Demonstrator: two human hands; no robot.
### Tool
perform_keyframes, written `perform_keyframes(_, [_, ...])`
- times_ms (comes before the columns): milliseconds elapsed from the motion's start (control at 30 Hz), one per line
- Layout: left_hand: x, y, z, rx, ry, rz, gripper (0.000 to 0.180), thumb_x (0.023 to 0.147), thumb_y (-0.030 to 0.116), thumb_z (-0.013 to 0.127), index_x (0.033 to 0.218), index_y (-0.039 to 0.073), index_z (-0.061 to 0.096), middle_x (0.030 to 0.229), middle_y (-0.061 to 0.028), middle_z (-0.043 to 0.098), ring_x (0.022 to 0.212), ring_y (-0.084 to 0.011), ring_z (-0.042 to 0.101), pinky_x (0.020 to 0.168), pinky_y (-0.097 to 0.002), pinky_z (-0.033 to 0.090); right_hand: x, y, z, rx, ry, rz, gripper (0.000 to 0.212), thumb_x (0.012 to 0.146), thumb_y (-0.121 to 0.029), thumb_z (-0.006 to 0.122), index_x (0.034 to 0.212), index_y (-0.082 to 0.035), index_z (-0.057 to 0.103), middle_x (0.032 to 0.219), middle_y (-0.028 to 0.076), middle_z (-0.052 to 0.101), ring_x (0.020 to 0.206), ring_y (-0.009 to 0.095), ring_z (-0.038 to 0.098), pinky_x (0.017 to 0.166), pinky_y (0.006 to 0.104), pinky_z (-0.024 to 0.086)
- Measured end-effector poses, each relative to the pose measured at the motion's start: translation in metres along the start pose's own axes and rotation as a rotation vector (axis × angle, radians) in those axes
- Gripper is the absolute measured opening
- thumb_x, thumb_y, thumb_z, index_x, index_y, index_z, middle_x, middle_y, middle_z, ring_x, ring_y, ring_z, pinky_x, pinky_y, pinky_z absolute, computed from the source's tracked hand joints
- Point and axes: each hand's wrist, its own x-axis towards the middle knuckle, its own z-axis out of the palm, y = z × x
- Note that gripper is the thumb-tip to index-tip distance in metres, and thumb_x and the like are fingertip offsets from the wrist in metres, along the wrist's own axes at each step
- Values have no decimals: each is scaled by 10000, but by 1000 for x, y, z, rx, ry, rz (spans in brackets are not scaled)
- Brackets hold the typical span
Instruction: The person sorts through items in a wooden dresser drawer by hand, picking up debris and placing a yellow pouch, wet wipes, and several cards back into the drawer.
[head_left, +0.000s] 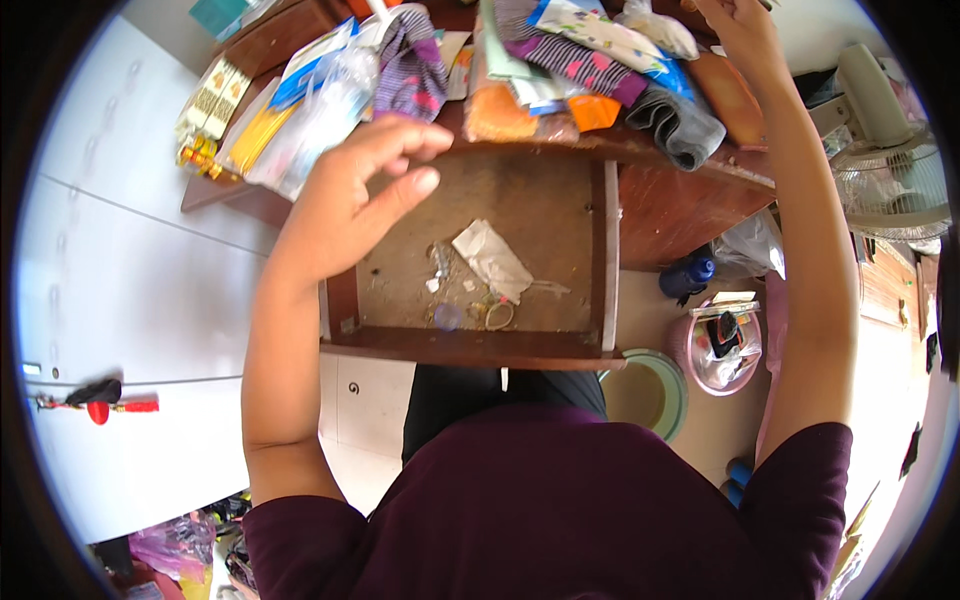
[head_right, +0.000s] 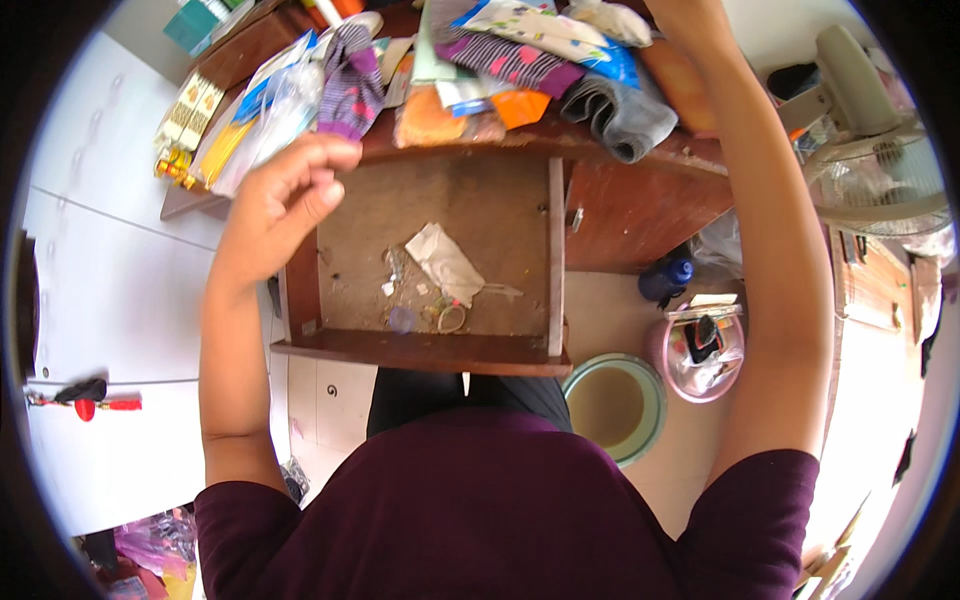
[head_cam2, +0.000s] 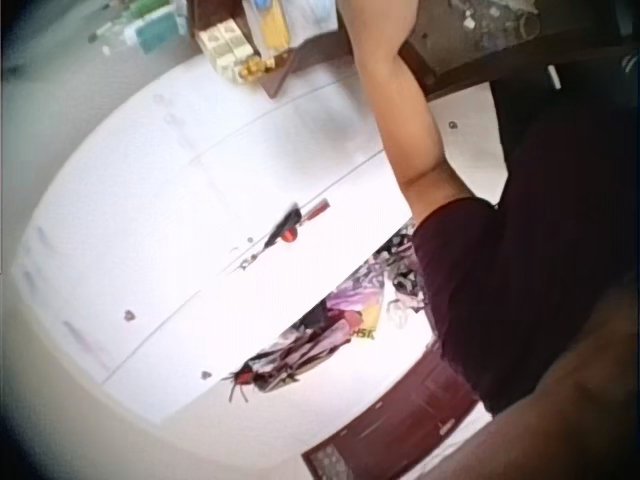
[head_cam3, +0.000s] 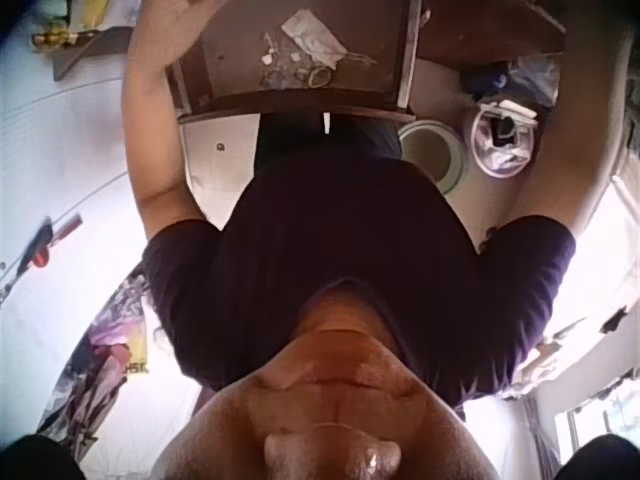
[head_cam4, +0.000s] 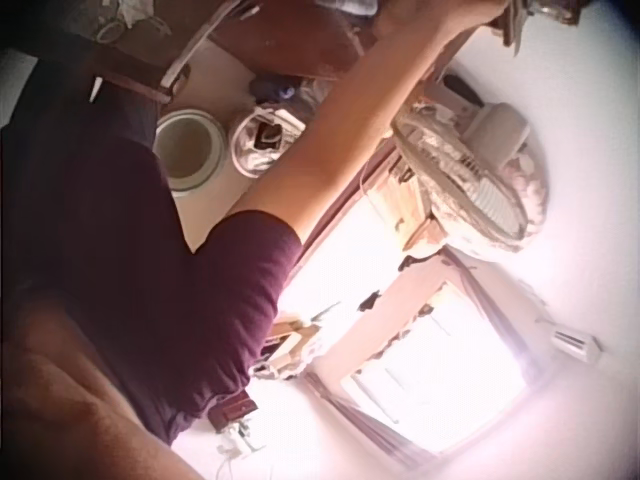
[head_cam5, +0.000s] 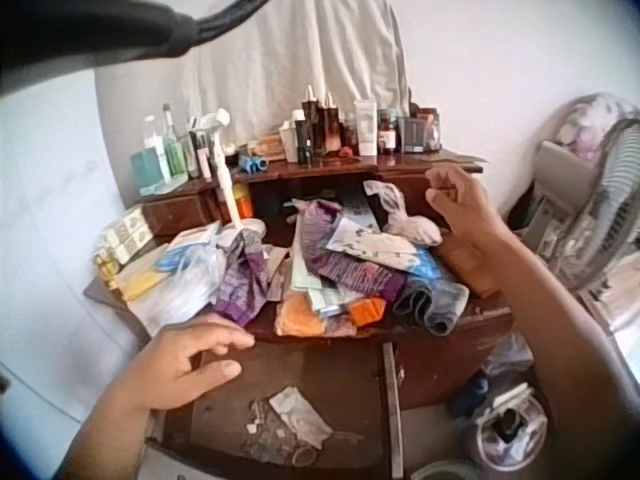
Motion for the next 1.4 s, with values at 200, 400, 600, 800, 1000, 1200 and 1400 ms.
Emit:
perform_keyframes(200, [-98, -79, 19, 141, -168, -388, 337, 773, 119, 606, 1075, -7, 524, 987, -135, 578, 869, -215, 579, 739, -309, 466, -141, -114, 31, 166, -540, -45, 221, 804, -96, 578, 1009, -17, 550, 864, 42, 543, 785, 102, 517, 682, 229, 431])
perform_keyframes(400, [-118, -126, 32, 387, -315, -500, 519, 723, 175, 666, 1159, -11, 454, 1123, -211, 513, 1006, -313, 525, 858, -368, 428, -193, -122, 49, 170, -596, 254, 223, 767, -76, 599, 973, -3, 556, 846, 71, 572, 757, 129, 552, 666, 261, 459])
perform_keyframes(600, [-108, -146, 45, 563, -524, -590, 645, 663, 157, 721, 1185, -35, 393, 1200, -253, 434, 1142, -360, 411, 951, -384, 358, -238, -117, 99, 171, -812, 266, 320, 738, -75, 632, 1030, -3, 522, 893, 95, 568, 794, 160, 559, 694, 281, 471])
perform_keyframes(800, [-103, -151, 40, 703, -424, -551, 408, 696, 60, 666, 1024, -54, 452, 1090, -278, 488, 999, -381, 519, 851, -393, 439, -244, -73, 155, -4, -888, 188, 391, 685, -98, 669, 1029, -5, 509, 820, 152, 587, 778, 254, 601, 692, 339, 476])
perform_keyframes(1000, [-105, -178, 65, 776, -427, -560, 314, 689, -19, 595, 995, -58, 534, 1038, -266, 544, 967, -339, 559, 807, -373, 471, -239, -61, 193, -291, -981, 129, 393, 680, -177, 660, 984, -4, 481, 837, 197, 600, 826, 365, 575, 724, 415, 449])
perform_keyframes(1200, [-101, -161, 84, 89, -617, -377, 324, 655, 102, 703, 913, -18, 548, 847, -160, 609, 811, -276, 588, 710, -344, 458, -249, -93, 209, -67, -1163, 114, 400, 694, -180, 676, 1005, -39, 469, 859, 167, 601, 819, 307, 596, 716, 378, 455])
perform_keyframes(1400, [-98, -154, 62, 366, -689, -390, 470, 633, 210, 742, 969, -28, 517, 821, -148, 607, 780, -278, 585, 677, -355, 451, -228, -68, 158, -199, -1226, 141, 454, 674, -235, 697, 1020, -33, 482, 894, 170, 604, 861, 313, 586, 740, 373, 453])
